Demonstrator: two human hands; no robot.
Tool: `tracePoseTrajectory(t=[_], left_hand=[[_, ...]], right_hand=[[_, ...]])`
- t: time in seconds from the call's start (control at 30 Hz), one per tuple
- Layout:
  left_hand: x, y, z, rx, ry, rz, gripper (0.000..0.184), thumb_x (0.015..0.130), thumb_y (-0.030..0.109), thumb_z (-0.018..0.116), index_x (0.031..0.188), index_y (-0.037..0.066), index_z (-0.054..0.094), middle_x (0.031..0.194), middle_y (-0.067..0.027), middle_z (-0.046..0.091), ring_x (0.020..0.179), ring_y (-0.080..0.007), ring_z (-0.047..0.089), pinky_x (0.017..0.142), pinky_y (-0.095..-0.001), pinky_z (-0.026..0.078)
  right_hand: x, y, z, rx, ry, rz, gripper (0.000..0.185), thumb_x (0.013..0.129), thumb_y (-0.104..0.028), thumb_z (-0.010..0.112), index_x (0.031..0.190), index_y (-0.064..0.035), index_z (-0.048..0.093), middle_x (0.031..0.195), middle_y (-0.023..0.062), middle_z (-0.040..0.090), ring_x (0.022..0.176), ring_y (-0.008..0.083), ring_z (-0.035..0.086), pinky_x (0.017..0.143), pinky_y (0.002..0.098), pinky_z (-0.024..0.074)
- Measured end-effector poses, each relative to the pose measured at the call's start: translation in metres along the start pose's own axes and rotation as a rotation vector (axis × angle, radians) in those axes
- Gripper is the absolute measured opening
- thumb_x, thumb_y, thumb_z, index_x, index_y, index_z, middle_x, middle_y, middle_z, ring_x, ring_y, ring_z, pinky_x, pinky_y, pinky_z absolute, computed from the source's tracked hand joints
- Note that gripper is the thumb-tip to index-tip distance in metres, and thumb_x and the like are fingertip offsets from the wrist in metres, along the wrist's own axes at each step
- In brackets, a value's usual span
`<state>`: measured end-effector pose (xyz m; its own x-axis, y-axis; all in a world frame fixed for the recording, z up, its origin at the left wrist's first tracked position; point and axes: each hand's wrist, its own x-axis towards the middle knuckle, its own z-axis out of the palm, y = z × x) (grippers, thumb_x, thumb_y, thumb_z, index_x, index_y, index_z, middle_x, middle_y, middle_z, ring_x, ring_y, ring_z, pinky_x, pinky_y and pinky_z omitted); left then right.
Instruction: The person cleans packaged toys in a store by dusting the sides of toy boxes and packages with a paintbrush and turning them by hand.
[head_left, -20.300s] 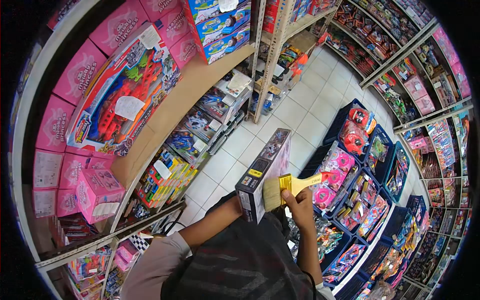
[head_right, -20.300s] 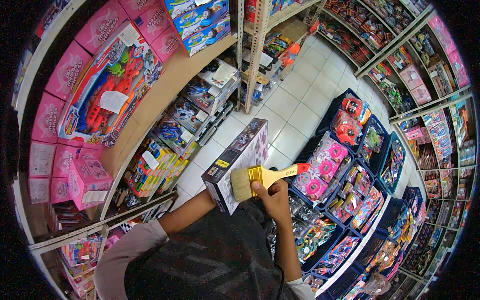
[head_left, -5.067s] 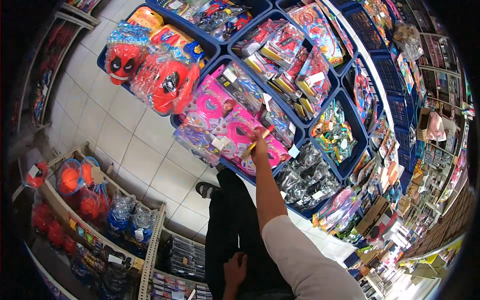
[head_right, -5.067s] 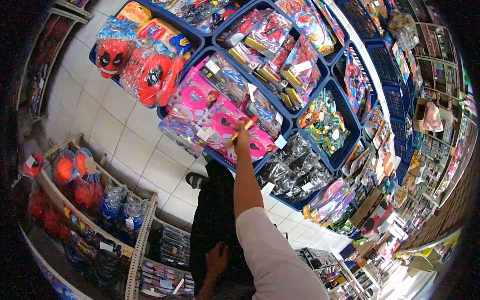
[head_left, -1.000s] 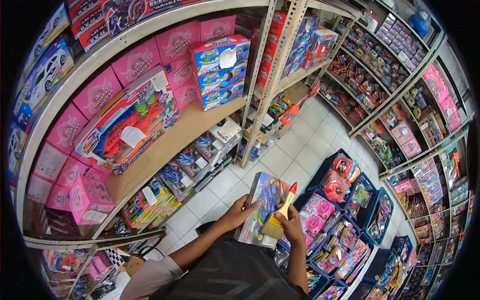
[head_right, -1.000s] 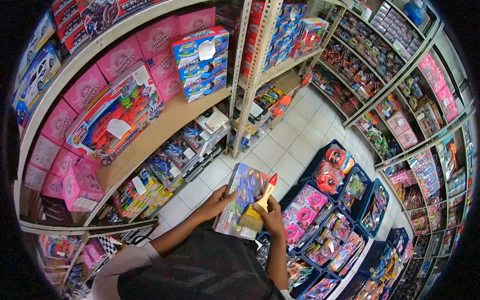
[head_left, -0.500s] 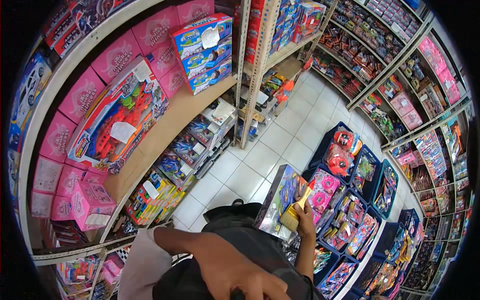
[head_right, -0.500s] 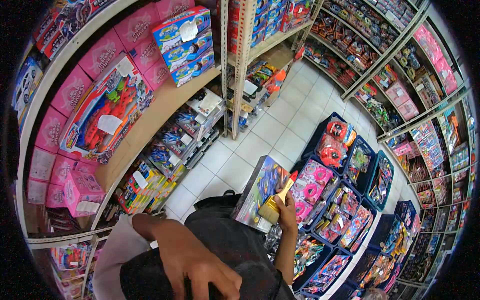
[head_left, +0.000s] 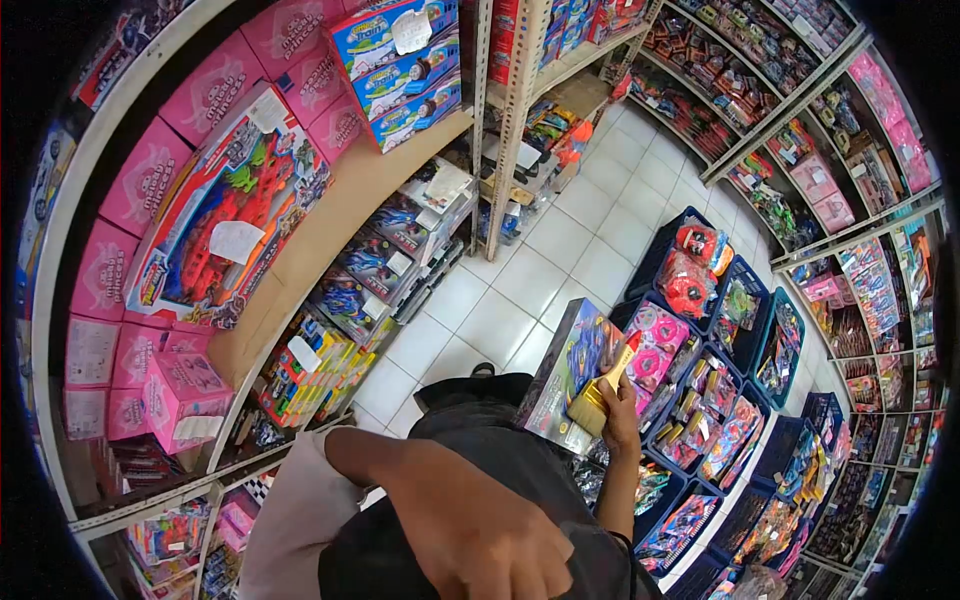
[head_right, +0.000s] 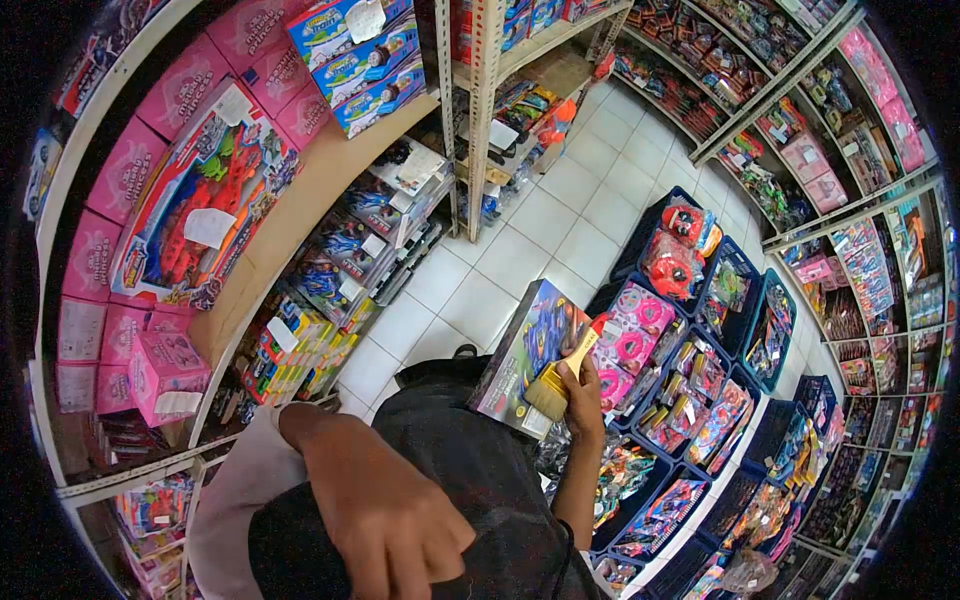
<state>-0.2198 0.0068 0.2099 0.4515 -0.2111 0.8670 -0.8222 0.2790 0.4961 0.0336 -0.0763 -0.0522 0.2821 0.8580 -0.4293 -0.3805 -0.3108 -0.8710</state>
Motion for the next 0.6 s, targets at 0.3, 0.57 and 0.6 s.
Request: tracePoseTrajectory(t=[0.3, 0.57, 0.6], left_hand=[[0.002, 0.026, 0.004, 0.335, 0.865, 0.29, 0.008, 0.081, 0.006, 0.072, 0.078, 0.002, 0.066, 0.09, -0.0085, 0.064, 0.075, -0.018, 0.052, 0.062, -0.0342, 0.043], [0.002, 0.034, 0.003, 0.286, 0.96, 0.305, 0.015, 0.084, 0.017, 0.072, 0.081, 0.004, 0.066, 0.083, -0.0073, 0.062, 0.073, -0.0207, 0.05, 0.065, -0.0395, 0.041], [-0.003, 0.046, 0.007, 0.278, 0.967, 0.283, 0.014, 0.084, 0.017, 0.072, 0.081, 0.005, 0.066, 0.083, -0.0073, 0.062, 0.073, -0.0208, 0.05, 0.065, -0.0397, 0.041]], right_hand=[[0.007, -0.001, -0.005, -0.021, 0.023, 0.021, 0.036, 0.09, -0.018, 0.068, 0.12, -0.0055, 0.054, 0.102, 0.0025, 0.057, 0.088, 0.0131, 0.058, 0.078, 0.0266, 0.0488], [0.001, 0.001, 0.008, -0.062, -0.014, 0.04, 0.037, 0.092, -0.021, 0.065, 0.123, -0.0046, 0.052, 0.101, 0.003, 0.057, 0.088, 0.0121, 0.058, 0.078, 0.0266, 0.0485], [0.0, 0.003, 0.009, -0.045, 0.001, 0.053, 0.038, 0.093, -0.022, 0.066, 0.123, -0.005, 0.052, 0.103, 0.003, 0.057, 0.09, 0.0122, 0.058, 0.078, 0.0269, 0.049]])
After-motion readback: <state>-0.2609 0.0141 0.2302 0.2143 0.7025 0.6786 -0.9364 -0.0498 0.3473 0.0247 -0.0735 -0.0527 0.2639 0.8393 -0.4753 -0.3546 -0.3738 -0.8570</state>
